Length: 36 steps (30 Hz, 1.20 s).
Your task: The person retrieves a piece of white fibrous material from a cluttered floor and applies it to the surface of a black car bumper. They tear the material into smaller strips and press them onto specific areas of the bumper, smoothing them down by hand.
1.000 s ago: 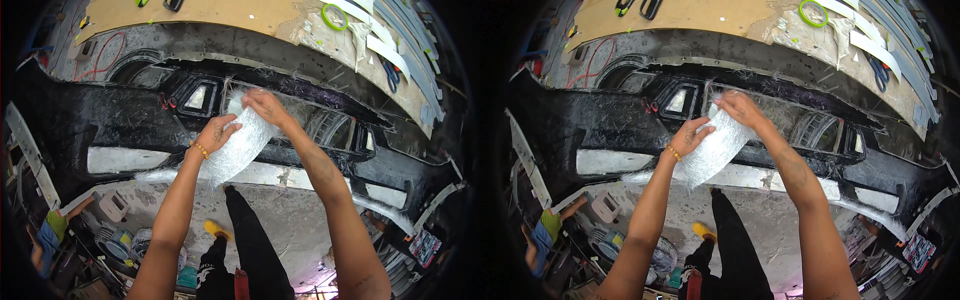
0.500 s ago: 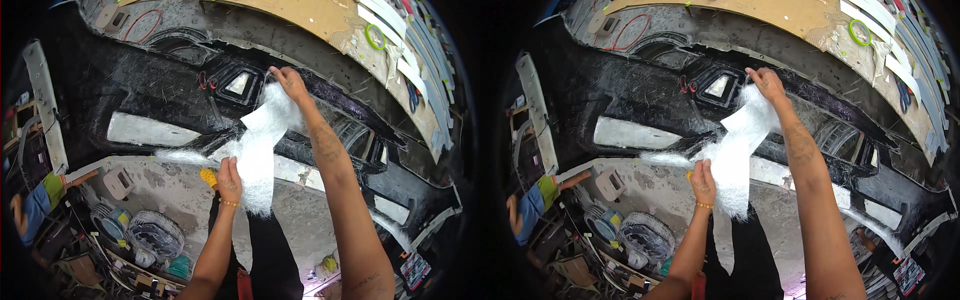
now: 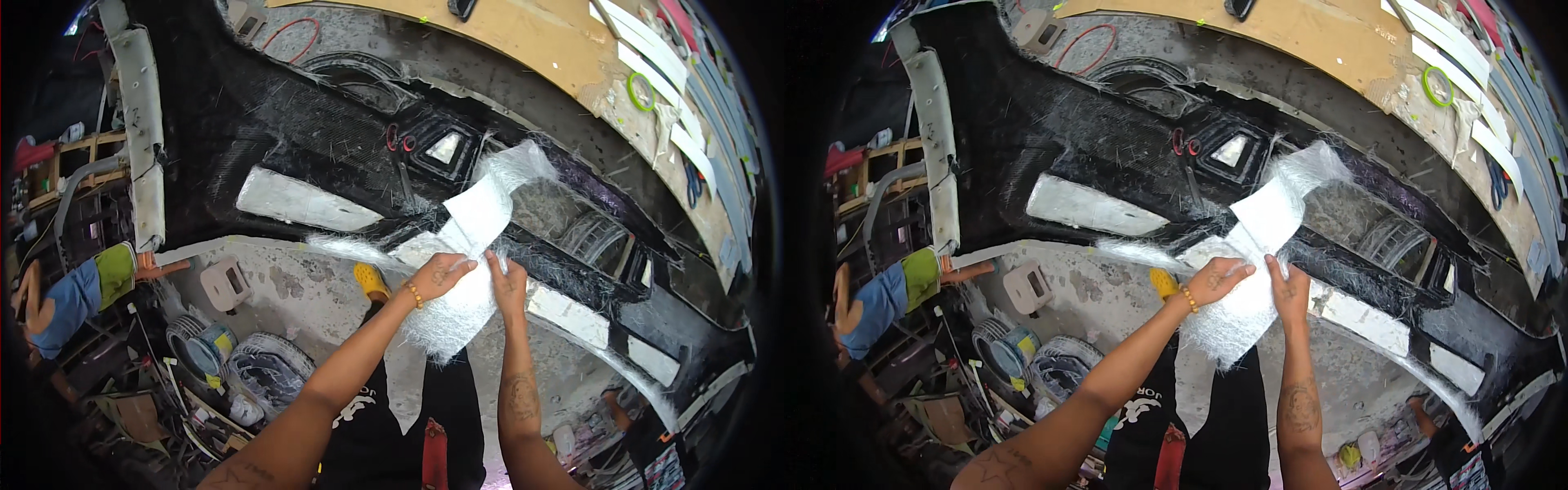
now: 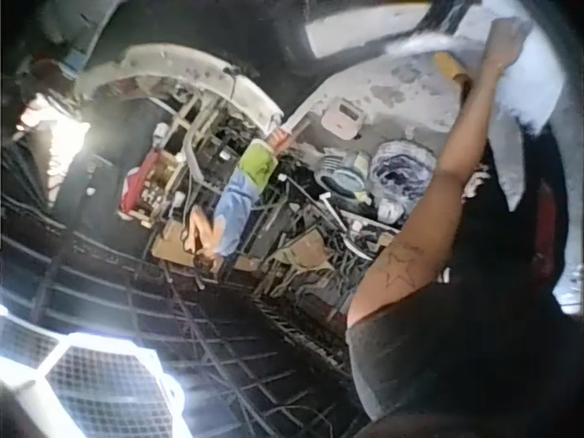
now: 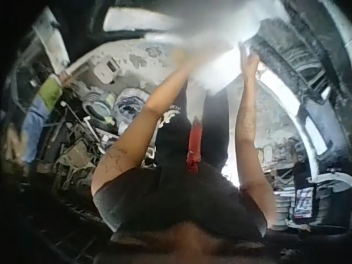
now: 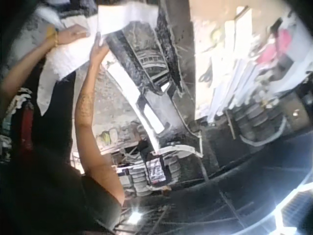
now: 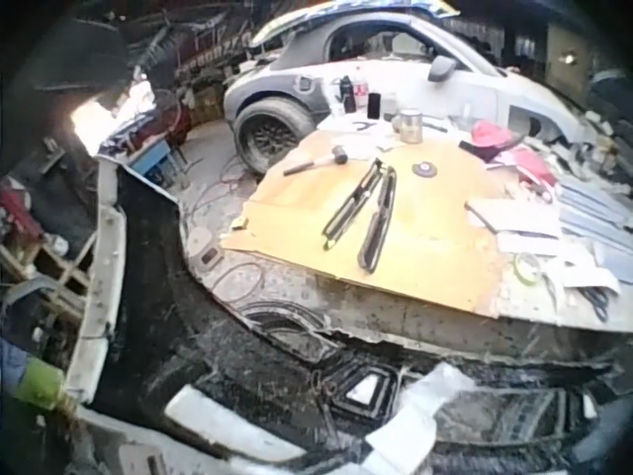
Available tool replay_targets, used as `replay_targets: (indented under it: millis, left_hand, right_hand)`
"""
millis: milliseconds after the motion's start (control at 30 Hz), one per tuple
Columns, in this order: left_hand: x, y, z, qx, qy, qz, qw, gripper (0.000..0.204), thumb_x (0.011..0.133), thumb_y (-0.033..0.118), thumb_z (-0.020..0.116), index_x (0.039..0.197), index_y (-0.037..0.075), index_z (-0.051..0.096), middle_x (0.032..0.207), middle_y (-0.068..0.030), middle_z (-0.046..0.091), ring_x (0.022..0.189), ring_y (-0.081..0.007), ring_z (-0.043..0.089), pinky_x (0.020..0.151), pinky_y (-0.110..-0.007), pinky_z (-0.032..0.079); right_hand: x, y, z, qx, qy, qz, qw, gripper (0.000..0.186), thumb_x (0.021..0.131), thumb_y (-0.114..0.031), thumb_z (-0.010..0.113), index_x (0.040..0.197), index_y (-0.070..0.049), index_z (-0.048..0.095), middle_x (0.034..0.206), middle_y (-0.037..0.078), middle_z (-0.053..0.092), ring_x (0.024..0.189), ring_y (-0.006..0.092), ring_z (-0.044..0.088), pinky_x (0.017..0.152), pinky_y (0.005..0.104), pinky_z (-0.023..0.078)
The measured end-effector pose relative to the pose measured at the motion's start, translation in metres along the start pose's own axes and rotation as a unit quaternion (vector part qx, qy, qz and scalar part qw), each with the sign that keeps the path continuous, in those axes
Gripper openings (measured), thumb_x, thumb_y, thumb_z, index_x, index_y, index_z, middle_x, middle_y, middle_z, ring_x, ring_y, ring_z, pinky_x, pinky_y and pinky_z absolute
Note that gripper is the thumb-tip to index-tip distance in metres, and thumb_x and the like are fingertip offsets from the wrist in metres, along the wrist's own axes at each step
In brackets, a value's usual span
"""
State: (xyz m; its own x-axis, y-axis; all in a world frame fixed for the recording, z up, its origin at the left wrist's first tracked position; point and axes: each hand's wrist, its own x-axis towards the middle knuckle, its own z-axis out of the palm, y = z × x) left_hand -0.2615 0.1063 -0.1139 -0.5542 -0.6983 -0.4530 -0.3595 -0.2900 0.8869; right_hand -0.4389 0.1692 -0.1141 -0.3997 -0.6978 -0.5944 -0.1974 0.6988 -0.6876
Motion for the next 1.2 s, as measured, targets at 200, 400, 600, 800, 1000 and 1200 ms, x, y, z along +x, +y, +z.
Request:
replay_targets:
  millis: [200, 400, 600, 800, 1000, 1200]
  left_hand:
    - [-0.005, 0.001, 0.009, 0.059, -0.02, -0.009, 0.998, 0.035, 0.1, 0.028, 0.052, 0.089, -0.003, 0.063, 0.068, -0.0213, 0.06, 0.058, -0.0303, 0.054, 0.06, -0.041, 0.045]
    - [-0.026, -0.043, -0.029, 0.087, 0.171, 0.062, 0.98, 0.03, 0.1, 0.017, 0.043, 0.1, -0.004, 0.066, 0.093, -0.0213, 0.069, 0.086, -0.0327, 0.068, 0.081, -0.037, 0.052]
    - [-0.017, -0.038, -0.164, 0.184, 0.218, -0.018, 0.958, 0.039, 0.103, 0.024, 0.045, 0.08, -0.005, 0.056, 0.064, -0.0113, 0.049, 0.059, -0.0191, 0.042, 0.058, -0.035, 0.039]
    - [0.056, -0.052, -0.096, 0.167, 0.08, 0.079, 0.98, 0.034, 0.1, 0.027, 0.052, 0.083, -0.003, 0.058, 0.064, -0.0209, 0.05, 0.056, -0.0288, 0.05, 0.058, -0.041, 0.041]
    - [0.146, -0.056, -0.022, 0.235, 0.007, 0.064, 0.97, 0.042, 0.093, 0.036, 0.061, 0.092, -0.005, 0.058, 0.078, -0.0266, 0.057, 0.075, -0.0446, 0.057, 0.068, -0.047, 0.045]
    - [0.229, -0.035, 0.036, 0.318, 0.087, 0.147, 0.933, 0.051, 0.083, 0.038, 0.074, 0.106, -0.005, 0.059, 0.093, -0.0214, 0.06, 0.085, -0.0366, 0.061, 0.077, -0.042, 0.049]
  right_hand:
    - [-0.02, 0.017, 0.012, 0.108, 0.111, 0.065, 0.986, 0.045, 0.088, -0.04, 0.072, 0.071, 0.001, 0.064, 0.062, -0.001, 0.054, 0.057, 0.0087, 0.041, 0.052, 0.0295, 0.035]
    - [-0.034, 0.067, 0.02, 0.17, 0.245, 0.173, 0.939, 0.059, 0.084, -0.047, 0.074, 0.092, 0.012, 0.066, 0.091, 0.014, 0.066, 0.085, 0.021, 0.055, 0.085, 0.0354, 0.046]
    - [-0.045, 0.135, -0.05, 0.09, 0.399, 0.22, 0.886, 0.078, 0.087, -0.056, 0.065, 0.099, 0.02, 0.062, 0.093, 0.023, 0.067, 0.089, 0.0255, 0.06, 0.084, 0.037, 0.047]
    - [-0.047, 0.109, -0.049, 0.093, 0.283, 0.186, 0.936, 0.068, 0.088, -0.058, 0.063, 0.093, 0.009, 0.068, 0.08, 0.009, 0.063, 0.075, 0.0162, 0.049, 0.073, 0.0329, 0.044]
    - [0.02, 0.12, -0.01, 0.134, 0.13, 0.121, 0.975, 0.055, 0.088, -0.048, 0.068, 0.113, 0.002, 0.069, 0.106, 0.009, 0.07, 0.099, 0.0144, 0.06, 0.09, 0.0277, 0.046]
    - [0.096, 0.152, 0.03, 0.105, 0.018, 0.24, 0.965, 0.101, 0.074, -0.064, 0.074, 0.133, 0.014, 0.047, 0.135, 0.03, 0.052, 0.127, 0.0343, 0.051, 0.107, 0.0352, 0.038]
